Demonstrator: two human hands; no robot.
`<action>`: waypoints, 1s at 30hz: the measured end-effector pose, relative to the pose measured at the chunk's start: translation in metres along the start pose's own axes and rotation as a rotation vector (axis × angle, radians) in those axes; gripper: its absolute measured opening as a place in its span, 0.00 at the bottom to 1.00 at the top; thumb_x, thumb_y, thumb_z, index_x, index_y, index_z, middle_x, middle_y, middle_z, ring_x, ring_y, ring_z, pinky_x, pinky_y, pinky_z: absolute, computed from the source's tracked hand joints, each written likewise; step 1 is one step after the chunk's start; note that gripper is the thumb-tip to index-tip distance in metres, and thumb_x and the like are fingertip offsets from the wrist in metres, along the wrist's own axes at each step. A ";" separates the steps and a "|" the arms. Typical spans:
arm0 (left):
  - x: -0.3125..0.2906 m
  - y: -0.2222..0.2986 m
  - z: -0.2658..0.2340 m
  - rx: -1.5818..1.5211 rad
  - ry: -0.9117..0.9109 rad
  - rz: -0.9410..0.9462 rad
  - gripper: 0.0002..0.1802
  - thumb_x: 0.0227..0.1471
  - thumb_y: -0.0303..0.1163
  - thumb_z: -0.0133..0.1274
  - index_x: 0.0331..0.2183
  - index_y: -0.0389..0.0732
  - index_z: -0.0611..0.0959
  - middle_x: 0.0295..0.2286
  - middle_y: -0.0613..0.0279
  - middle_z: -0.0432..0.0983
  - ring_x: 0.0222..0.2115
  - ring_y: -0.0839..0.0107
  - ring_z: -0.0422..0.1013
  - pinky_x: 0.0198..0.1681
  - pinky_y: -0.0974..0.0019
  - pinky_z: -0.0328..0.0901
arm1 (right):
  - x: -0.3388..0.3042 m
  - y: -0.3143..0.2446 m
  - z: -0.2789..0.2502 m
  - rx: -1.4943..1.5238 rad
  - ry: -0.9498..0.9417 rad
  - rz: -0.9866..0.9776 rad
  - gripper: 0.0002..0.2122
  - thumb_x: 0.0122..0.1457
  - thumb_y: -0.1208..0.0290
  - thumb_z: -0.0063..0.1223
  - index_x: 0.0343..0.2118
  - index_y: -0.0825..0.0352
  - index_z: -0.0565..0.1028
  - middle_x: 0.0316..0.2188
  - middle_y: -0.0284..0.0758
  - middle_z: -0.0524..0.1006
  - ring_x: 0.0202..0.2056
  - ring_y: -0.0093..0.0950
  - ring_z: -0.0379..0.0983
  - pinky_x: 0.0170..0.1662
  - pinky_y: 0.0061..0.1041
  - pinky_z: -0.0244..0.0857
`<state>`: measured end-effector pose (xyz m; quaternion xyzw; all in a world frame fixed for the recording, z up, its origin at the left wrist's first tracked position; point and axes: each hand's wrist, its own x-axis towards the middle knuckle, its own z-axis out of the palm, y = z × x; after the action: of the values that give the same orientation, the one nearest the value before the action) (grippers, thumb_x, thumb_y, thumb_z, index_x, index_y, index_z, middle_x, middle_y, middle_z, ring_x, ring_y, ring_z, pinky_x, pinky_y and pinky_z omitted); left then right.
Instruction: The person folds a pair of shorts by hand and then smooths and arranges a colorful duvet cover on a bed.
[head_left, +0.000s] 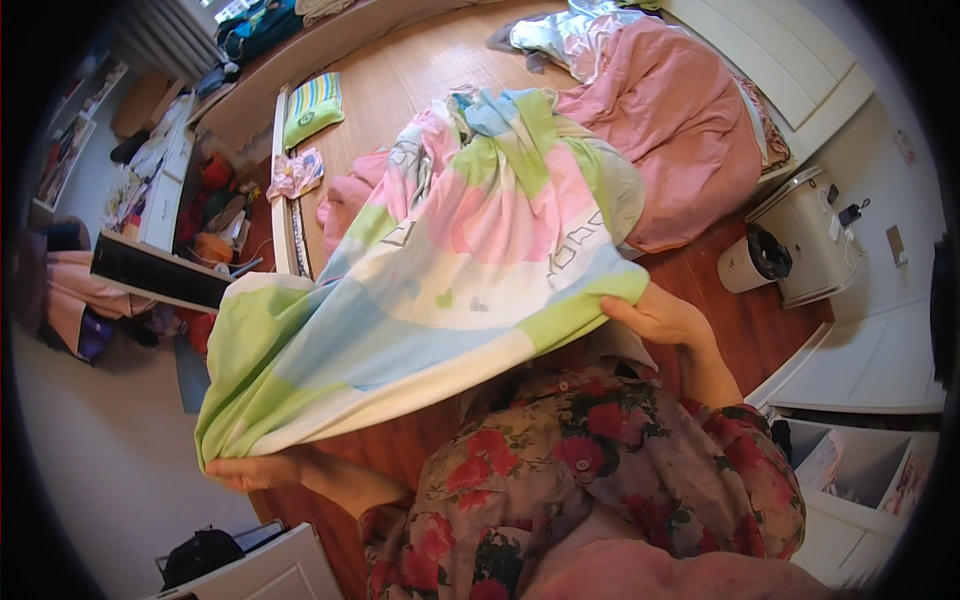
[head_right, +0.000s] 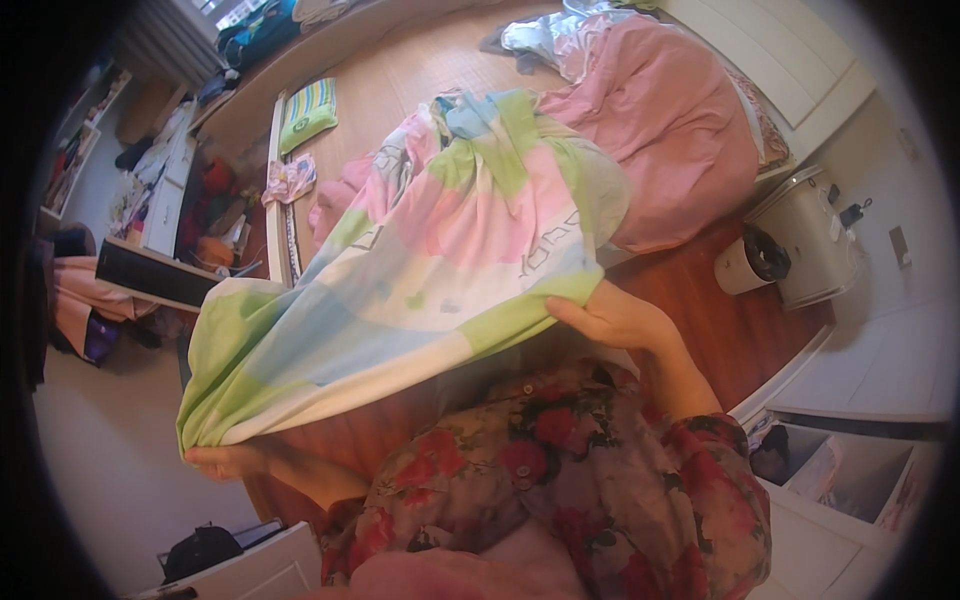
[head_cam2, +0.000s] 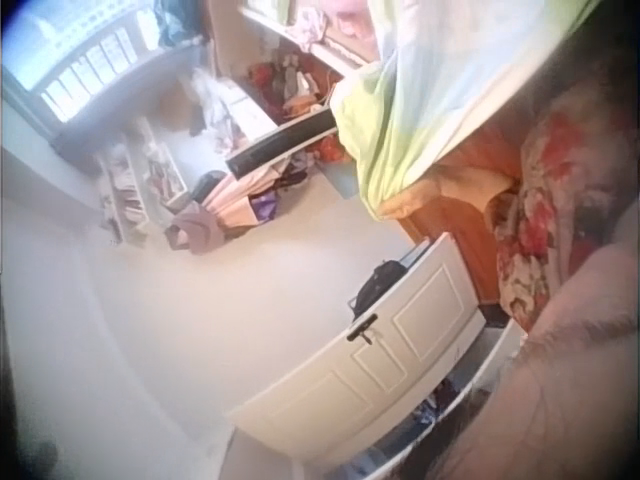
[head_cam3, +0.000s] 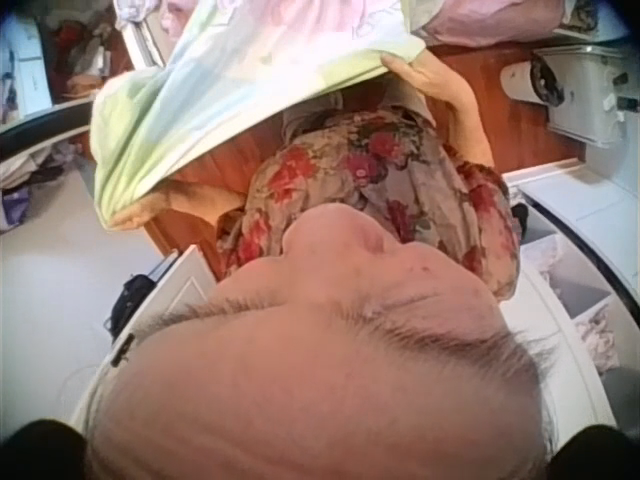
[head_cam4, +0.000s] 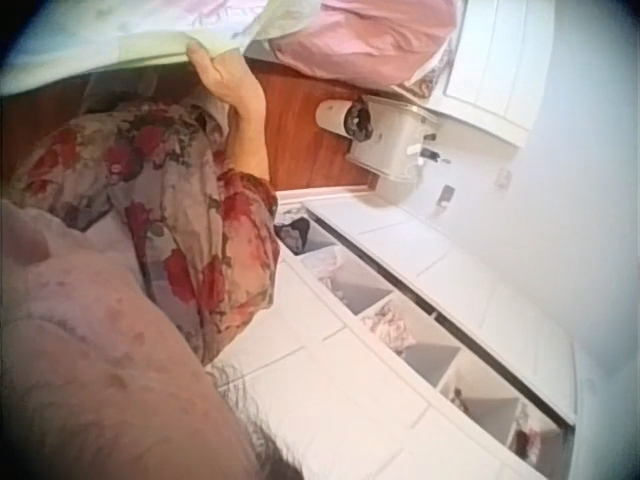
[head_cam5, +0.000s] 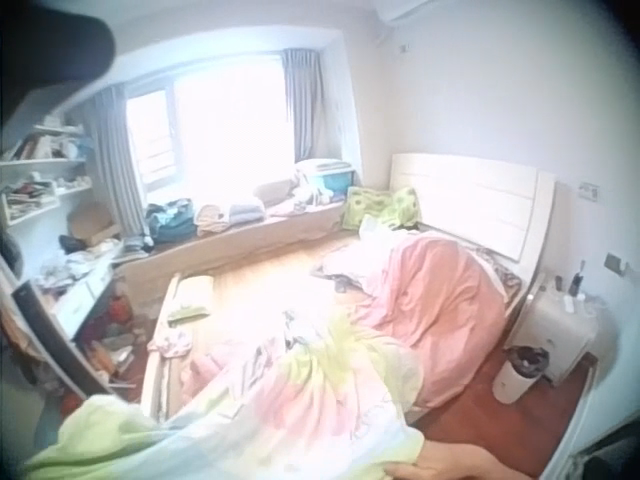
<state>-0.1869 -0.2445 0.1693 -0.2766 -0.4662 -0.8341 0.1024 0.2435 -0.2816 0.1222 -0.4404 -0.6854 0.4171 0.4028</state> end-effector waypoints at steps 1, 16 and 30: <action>0.000 0.000 0.005 -0.001 -0.057 0.017 0.21 0.60 0.40 0.36 0.35 0.31 0.74 0.35 0.49 0.73 0.30 0.62 0.72 0.33 0.61 0.69 | 0.001 0.004 0.000 -0.079 -0.085 0.000 0.13 0.59 0.69 0.41 0.44 0.71 0.70 0.38 0.44 0.72 0.40 0.37 0.67 0.47 0.30 0.59; -0.084 -0.098 0.056 0.288 -1.065 -0.133 0.18 0.60 0.35 0.38 0.35 0.30 0.77 0.29 0.59 0.76 0.30 0.75 0.70 0.35 0.72 0.64 | 0.060 0.141 -0.086 0.128 -0.121 0.655 0.19 0.60 0.56 0.40 0.41 0.71 0.70 0.30 0.33 0.73 0.25 0.22 0.73 0.25 0.21 0.67; -0.087 -0.138 0.067 0.391 -1.086 -0.359 0.19 0.60 0.39 0.38 0.35 0.32 0.76 0.22 0.63 0.74 0.19 0.78 0.70 0.19 0.77 0.63 | 0.195 0.320 -0.068 0.226 0.493 0.665 0.17 0.54 0.62 0.53 0.36 0.73 0.69 0.16 0.36 0.71 0.11 0.23 0.66 0.12 0.22 0.62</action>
<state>-0.1499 -0.1206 0.0492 -0.5559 -0.6360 -0.4767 -0.2434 0.3360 0.0010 -0.1156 -0.6772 -0.3394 0.4790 0.4436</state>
